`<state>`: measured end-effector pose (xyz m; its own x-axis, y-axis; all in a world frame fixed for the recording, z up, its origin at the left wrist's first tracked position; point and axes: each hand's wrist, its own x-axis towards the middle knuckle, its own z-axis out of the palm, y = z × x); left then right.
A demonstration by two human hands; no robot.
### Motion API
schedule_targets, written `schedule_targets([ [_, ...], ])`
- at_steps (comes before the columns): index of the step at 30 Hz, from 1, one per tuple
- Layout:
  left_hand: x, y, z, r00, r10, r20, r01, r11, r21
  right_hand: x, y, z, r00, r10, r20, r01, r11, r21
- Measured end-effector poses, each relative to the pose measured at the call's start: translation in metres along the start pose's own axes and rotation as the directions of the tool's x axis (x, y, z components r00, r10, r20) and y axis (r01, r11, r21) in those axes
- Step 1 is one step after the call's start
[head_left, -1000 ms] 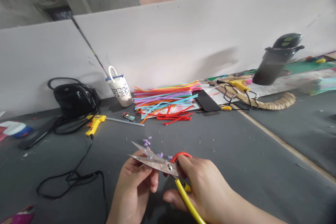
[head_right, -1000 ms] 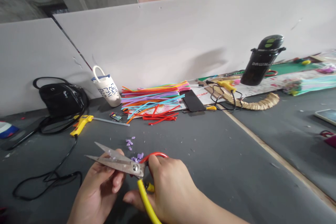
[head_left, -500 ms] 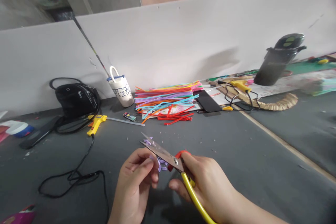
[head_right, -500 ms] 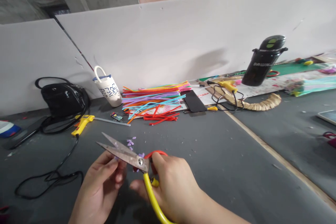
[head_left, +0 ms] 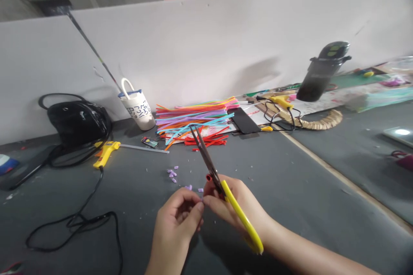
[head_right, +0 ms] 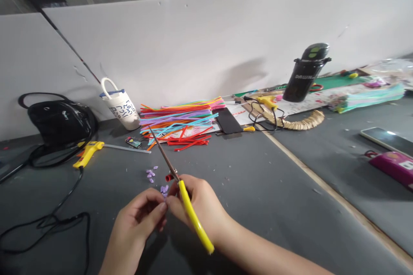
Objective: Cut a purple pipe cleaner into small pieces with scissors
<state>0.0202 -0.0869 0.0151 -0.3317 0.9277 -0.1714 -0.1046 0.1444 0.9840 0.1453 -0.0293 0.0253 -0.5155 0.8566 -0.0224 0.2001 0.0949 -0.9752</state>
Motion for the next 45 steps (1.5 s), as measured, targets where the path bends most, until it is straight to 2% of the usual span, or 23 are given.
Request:
schedule_targets([
  [6,0.001,0.0,0.0,0.994,0.109,0.007,-0.109,0.988,0.109,0.001,0.003,0.0,0.999,-0.007,0.032,0.006,1.0,0.009],
  [9,0.002,0.001,-0.002,0.998,-0.003,0.068,0.003,1.0,0.004,0.003,0.003,-0.002,0.997,0.011,0.082,-0.013,1.0,0.023],
  [13,0.005,0.004,-0.005,0.966,-0.183,0.183,0.213,0.963,-0.164,0.005,0.005,-0.006,0.989,-0.021,0.147,0.016,0.999,0.036],
  [15,0.006,0.005,-0.005,0.949,-0.222,0.225,0.27,0.939,-0.211,0.005,0.006,-0.007,0.987,-0.038,0.155,0.039,0.999,-0.001],
  [18,0.006,0.006,-0.005,0.942,-0.234,0.239,0.292,0.925,-0.243,0.004,0.005,-0.008,0.989,-0.072,0.127,0.084,0.992,-0.09],
  [20,0.006,0.007,-0.007,0.961,-0.2,0.193,0.248,0.932,-0.266,0.002,0.003,-0.009,0.99,-0.101,0.096,0.116,0.979,-0.165],
  [23,0.007,0.01,-0.012,0.995,-0.077,0.068,0.095,0.944,-0.316,-0.002,0.0,-0.01,0.985,-0.164,0.058,0.174,0.918,-0.356],
  [26,0.007,0.013,-0.019,0.999,0.029,-0.024,-0.036,0.934,-0.356,-0.006,-0.001,-0.009,0.972,-0.224,0.07,0.226,0.812,-0.538],
  [29,0.005,0.014,-0.021,0.995,0.079,-0.065,-0.098,0.916,-0.389,-0.008,-0.001,-0.004,0.977,-0.189,0.101,0.211,0.765,-0.609],
  [36,0.004,0.014,-0.018,0.992,0.092,-0.088,-0.121,0.89,-0.439,-0.013,0.001,0.0,0.985,-0.14,0.102,0.172,0.72,-0.672],
  [45,0.004,0.015,-0.019,0.99,0.11,-0.092,-0.138,0.897,-0.42,-0.014,0.0,0.001,0.987,-0.118,0.104,0.158,0.724,-0.672],
])
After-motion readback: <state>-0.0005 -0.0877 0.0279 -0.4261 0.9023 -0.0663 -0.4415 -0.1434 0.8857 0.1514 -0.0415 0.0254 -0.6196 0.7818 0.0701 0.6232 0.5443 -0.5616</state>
